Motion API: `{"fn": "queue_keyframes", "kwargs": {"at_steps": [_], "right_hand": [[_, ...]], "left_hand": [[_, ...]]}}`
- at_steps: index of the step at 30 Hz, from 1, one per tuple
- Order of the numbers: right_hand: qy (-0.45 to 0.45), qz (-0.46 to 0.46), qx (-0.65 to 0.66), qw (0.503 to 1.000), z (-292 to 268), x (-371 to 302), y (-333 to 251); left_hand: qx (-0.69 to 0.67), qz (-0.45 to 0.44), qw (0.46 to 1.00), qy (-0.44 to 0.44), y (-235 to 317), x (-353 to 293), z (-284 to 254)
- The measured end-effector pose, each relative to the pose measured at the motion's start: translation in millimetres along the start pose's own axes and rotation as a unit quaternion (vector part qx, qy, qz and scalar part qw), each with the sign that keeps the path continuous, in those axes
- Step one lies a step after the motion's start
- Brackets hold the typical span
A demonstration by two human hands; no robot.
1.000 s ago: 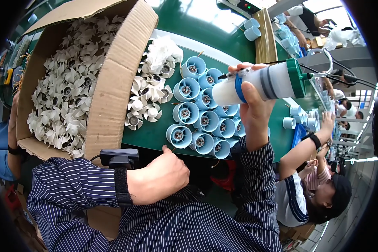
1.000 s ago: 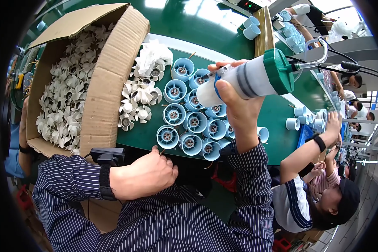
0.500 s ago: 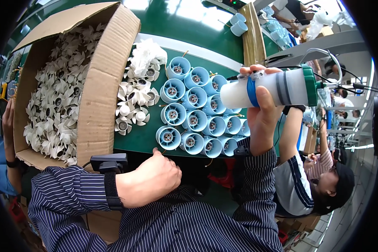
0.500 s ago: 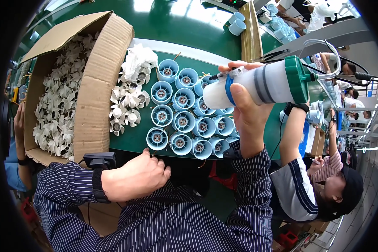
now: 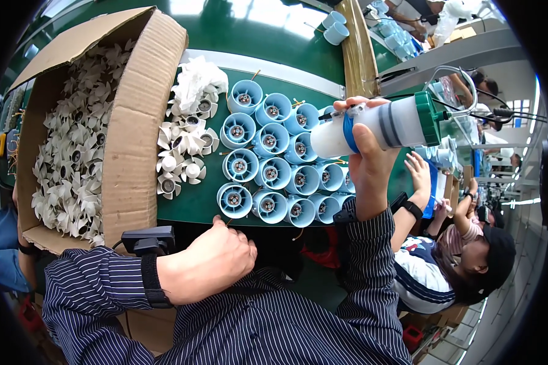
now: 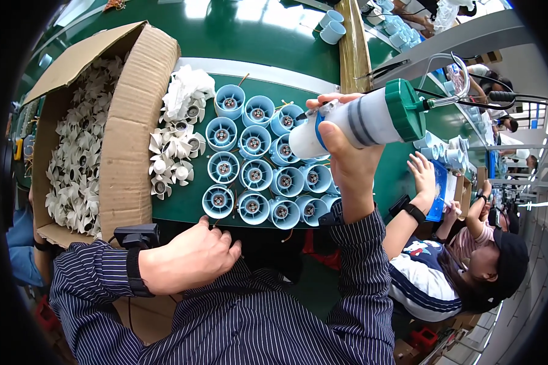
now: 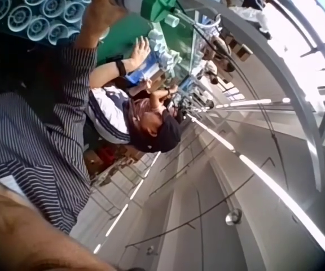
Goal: Assembling small plastic and metal components at a factory workbench.
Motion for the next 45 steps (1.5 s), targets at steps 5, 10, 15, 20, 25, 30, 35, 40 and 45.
{"fn": "queue_keyframes", "kwargs": {"at_steps": [5,10,15,20,25,30,35,40,45], "right_hand": [[0.003,-0.005,-0.001,1.000,-0.5,-1.7,1.1],[0.012,0.001,-0.001,1.000,0.9,-2.8,1.4],[0.018,-0.010,-0.010,1.000,-2.4,-4.6,-5.0],[0.027,-0.026,-0.025,0.999,-13.7,-3.0,-30.6],[0.047,-0.022,-0.042,0.998,-36.8,-5.3,-34.2],[0.054,-0.014,-0.055,0.997,-52.5,-9.7,-20.2],[0.056,-0.011,-0.045,0.997,-55.8,-9.0,-14.4],[0.059,-0.012,-0.047,0.997,-58.5,-10.0,-14.4],[0.062,-0.010,-0.043,0.997,-57.3,-11.5,-13.4]], "left_hand": [[0.003,0.002,1.000,-0.002,-0.1,0.3,-1.1],[-0.001,0.004,1.000,-0.006,-0.3,-0.4,-2.1],[-0.007,0.005,1.000,-0.018,-0.4,0.1,-6.3],[-0.005,-0.003,0.999,-0.034,0.9,1.3,-12.3],[-0.022,-0.009,0.999,-0.036,1.5,5.0,-16.5],[-0.021,-0.009,0.999,-0.042,1.5,10.1,-19.1],[-0.022,-0.005,0.999,-0.040,1.0,11.9,-21.9],[-0.025,-0.004,0.999,-0.042,0.4,14.1,-23.6],[-0.033,-0.005,0.998,-0.052,0.5,14.1,-24.7]]}}
Point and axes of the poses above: each hand's wrist, its own x-axis towards the middle knuckle, its own z-axis out of the palm, y = z × x, the point moved 1 cm from there along x, towards the middle knuckle, and after that the axes turned 13 degrees about -y, right-handed, at the moved point
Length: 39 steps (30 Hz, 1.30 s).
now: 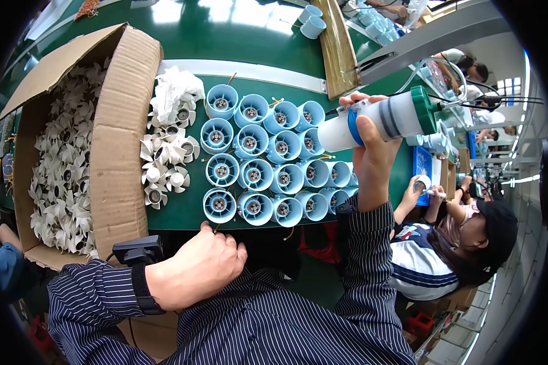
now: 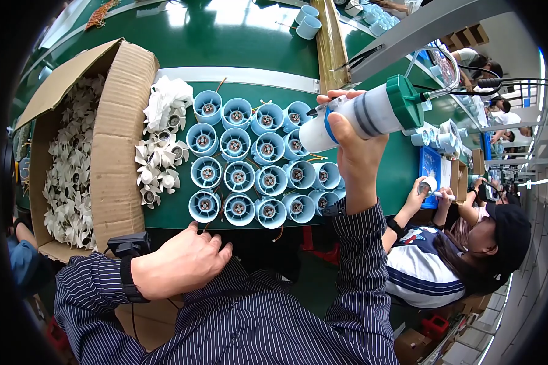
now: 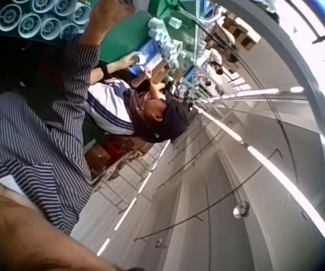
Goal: Assembling small plastic and metal components at a factory workbench.
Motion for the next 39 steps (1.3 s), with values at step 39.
{"fn": "queue_keyframes", "kwargs": {"at_steps": [39], "right_hand": [[0.023,-0.007,-0.003,1.000,-7.2,54.7,18.3]], "left_hand": [[0.016,0.003,1.000,0.011,-3.4,-1.0,-6.0]]}}
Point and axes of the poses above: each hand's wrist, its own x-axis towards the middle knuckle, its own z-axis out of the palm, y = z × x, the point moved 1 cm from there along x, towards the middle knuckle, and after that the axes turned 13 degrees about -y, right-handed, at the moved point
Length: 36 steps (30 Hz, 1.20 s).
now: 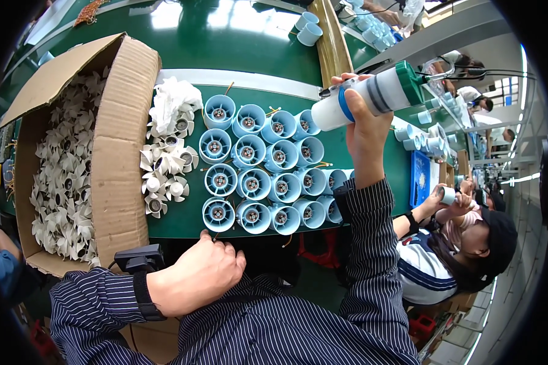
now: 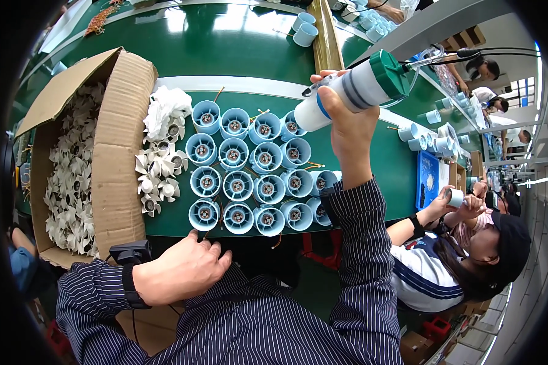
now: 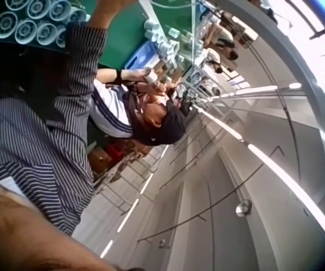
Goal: Assembling small plastic and metal components at a factory workbench.
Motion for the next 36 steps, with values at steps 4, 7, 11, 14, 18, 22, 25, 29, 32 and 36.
{"fn": "queue_keyframes", "kwargs": {"at_steps": [4,7,11,14,18,22,25,29,32,36], "right_hand": [[-0.002,0.000,-0.003,1.000,0.6,0.1,-0.7],[-0.003,-0.004,-0.007,1.000,0.3,-0.7,-9.6],[-0.013,-0.009,-0.004,1.000,15.5,-0.2,-25.2],[-0.026,-0.007,-0.002,1.000,29.8,2.6,-32.6],[-0.069,0.002,0.033,0.997,50.5,6.6,-28.2],[-0.083,0.022,0.029,0.996,64.3,4.4,-12.2],[-0.074,0.031,0.018,0.997,66.0,3.3,-6.5],[-0.060,0.021,0.033,0.997,67.7,3.5,-5.8],[-0.058,0.025,0.034,0.997,70.6,3.8,-5.6],[-0.056,0.026,0.030,0.998,70.5,3.5,-5.8]], "left_hand": [[-0.006,-0.001,1.000,0.003,1.2,0.1,1.1],[-0.013,-0.002,1.000,0.003,1.8,-0.8,0.0],[-0.019,-0.013,1.000,0.000,1.5,-4.3,2.8],[-0.006,-0.014,1.000,0.009,2.4,-6.7,5.3],[-0.012,-0.010,1.000,0.005,3.1,-8.5,6.3],[-0.015,-0.012,1.000,-0.013,2.9,-13.7,6.4],[-0.007,-0.005,1.000,-0.005,2.3,-15.7,9.5],[0.010,-0.009,1.000,-0.008,1.3,-15.4,10.4],[0.016,-0.002,1.000,0.014,-0.7,-15.4,13.8],[0.017,-0.001,1.000,0.023,0.2,-16.4,14.1]]}}
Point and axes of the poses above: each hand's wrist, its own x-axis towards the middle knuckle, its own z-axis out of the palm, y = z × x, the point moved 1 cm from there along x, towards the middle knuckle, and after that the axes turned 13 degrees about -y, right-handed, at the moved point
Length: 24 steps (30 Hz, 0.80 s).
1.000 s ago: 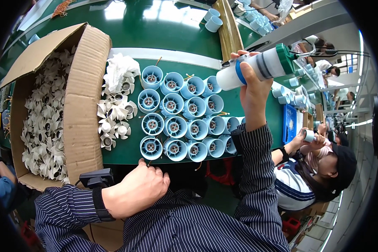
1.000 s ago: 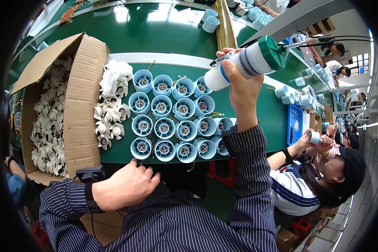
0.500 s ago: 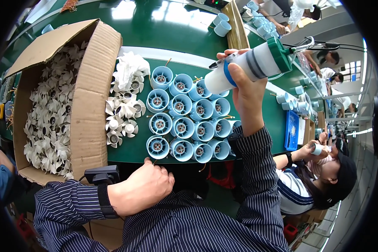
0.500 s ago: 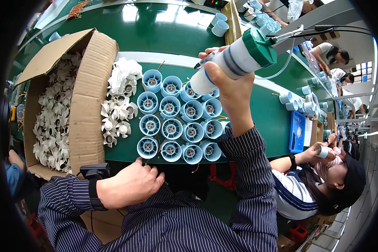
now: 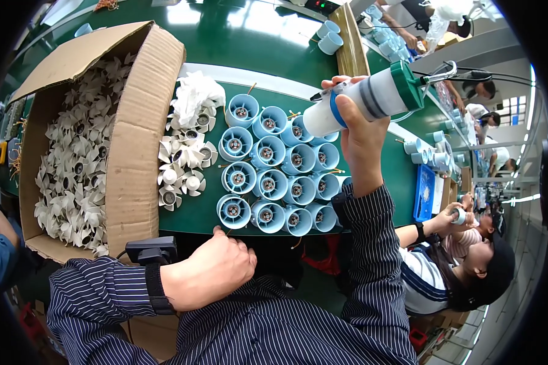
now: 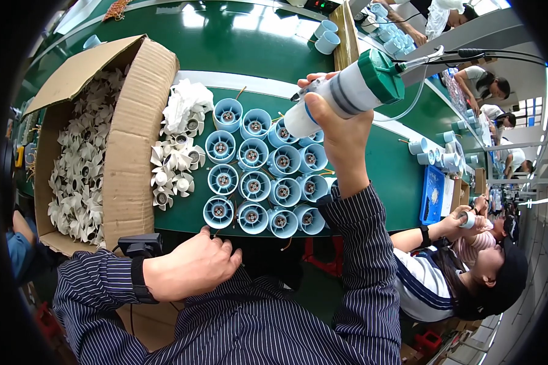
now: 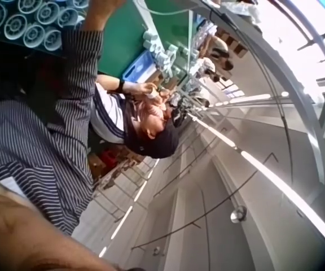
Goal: Assembling small plastic and metal components at a factory workbench.
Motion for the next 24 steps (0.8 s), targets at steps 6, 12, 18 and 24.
{"fn": "queue_keyframes", "kwargs": {"at_steps": [6,12,18,24], "right_hand": [[0.003,0.006,0.005,1.000,2.2,-0.4,-1.9],[-0.015,-0.014,-0.012,1.000,5.5,1.0,-13.9],[-0.061,-0.013,0.003,0.998,39.4,13.0,-22.2],[-0.096,0.001,0.002,0.995,54.9,25.7,0.4]], "left_hand": [[-0.010,-0.012,1.000,-0.022,2.2,-0.5,1.3],[-0.010,-0.007,1.000,-0.003,1.8,-1.8,4.2],[0.004,-0.010,1.000,0.011,3.9,-2.7,10.4],[-0.010,0.000,1.000,0.020,2.5,-10.5,7.9]]}}
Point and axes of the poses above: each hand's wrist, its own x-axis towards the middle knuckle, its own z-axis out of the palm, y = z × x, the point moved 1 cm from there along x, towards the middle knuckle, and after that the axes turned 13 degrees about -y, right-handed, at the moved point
